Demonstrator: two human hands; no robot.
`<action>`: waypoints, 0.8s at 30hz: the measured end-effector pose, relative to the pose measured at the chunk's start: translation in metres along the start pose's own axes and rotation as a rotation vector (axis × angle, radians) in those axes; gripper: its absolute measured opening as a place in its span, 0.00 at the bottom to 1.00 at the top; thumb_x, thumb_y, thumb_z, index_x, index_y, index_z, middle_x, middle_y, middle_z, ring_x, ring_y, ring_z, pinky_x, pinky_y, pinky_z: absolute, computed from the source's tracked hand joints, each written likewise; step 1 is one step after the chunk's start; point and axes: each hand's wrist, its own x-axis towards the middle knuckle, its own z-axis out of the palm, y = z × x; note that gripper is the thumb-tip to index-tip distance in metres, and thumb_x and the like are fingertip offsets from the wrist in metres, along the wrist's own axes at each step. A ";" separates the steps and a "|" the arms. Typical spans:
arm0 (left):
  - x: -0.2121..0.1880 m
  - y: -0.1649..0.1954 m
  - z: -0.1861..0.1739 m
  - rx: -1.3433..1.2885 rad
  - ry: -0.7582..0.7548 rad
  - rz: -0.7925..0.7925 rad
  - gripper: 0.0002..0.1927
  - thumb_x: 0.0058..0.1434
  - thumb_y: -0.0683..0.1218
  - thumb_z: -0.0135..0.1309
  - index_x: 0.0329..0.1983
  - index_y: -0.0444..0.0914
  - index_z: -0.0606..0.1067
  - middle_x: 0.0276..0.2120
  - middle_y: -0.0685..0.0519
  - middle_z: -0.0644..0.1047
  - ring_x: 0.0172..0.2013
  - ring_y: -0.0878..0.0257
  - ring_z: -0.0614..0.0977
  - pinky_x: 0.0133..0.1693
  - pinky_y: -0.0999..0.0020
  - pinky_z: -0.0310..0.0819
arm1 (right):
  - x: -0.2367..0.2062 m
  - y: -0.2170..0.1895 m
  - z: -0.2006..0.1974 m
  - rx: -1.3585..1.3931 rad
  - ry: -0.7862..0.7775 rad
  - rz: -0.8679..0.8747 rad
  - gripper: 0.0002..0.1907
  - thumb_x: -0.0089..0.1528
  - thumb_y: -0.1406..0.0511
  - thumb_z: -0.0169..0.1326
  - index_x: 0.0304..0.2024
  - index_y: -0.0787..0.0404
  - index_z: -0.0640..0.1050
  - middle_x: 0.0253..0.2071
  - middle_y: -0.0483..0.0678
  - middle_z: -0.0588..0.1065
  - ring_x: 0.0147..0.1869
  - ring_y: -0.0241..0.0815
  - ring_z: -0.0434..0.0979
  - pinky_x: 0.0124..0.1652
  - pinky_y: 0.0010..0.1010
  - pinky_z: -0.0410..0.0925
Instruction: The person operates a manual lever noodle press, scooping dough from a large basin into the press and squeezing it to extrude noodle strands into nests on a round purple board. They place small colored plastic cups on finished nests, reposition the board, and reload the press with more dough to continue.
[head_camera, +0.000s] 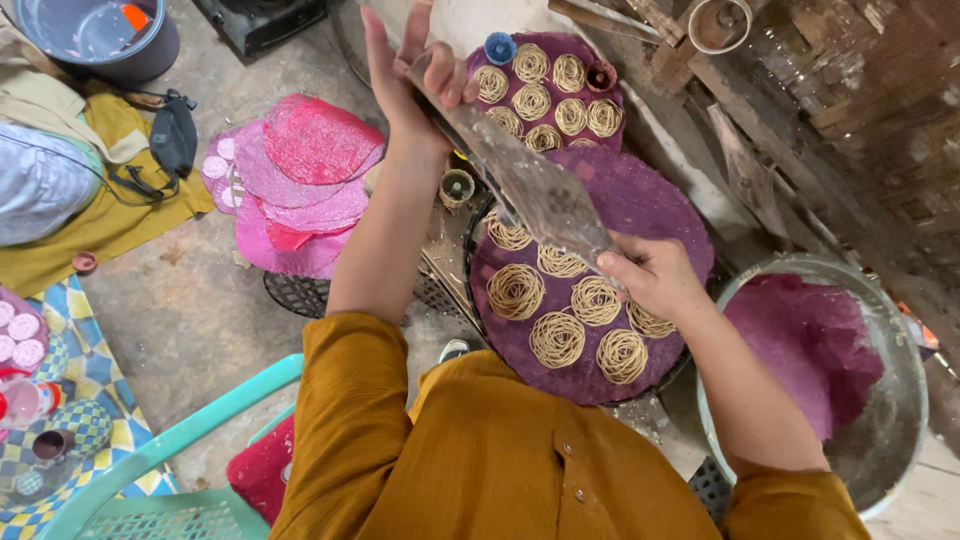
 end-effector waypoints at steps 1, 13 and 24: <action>-0.008 -0.003 -0.001 0.023 -0.002 -0.003 0.40 0.67 0.74 0.38 0.71 0.44 0.67 0.17 0.56 0.59 0.18 0.60 0.64 0.27 0.62 0.66 | -0.004 0.004 0.002 0.018 -0.013 0.001 0.23 0.63 0.58 0.59 0.57 0.62 0.80 0.25 0.43 0.78 0.24 0.30 0.74 0.27 0.26 0.69; -0.004 -0.064 -0.036 -0.073 -0.039 -0.196 0.37 0.72 0.71 0.33 0.75 0.46 0.64 0.20 0.56 0.66 0.23 0.62 0.71 0.38 0.63 0.70 | -0.003 0.081 -0.005 0.165 -0.058 0.166 0.22 0.63 0.59 0.58 0.55 0.66 0.78 0.29 0.45 0.77 0.26 0.33 0.75 0.26 0.26 0.69; -0.035 -0.055 0.003 0.609 -0.134 -0.289 0.37 0.68 0.69 0.42 0.73 0.45 0.63 0.64 0.47 0.73 0.66 0.56 0.71 0.66 0.53 0.58 | -0.042 0.099 -0.021 0.512 0.125 0.016 0.26 0.66 0.52 0.51 0.54 0.68 0.75 0.30 0.50 0.78 0.27 0.39 0.77 0.27 0.30 0.71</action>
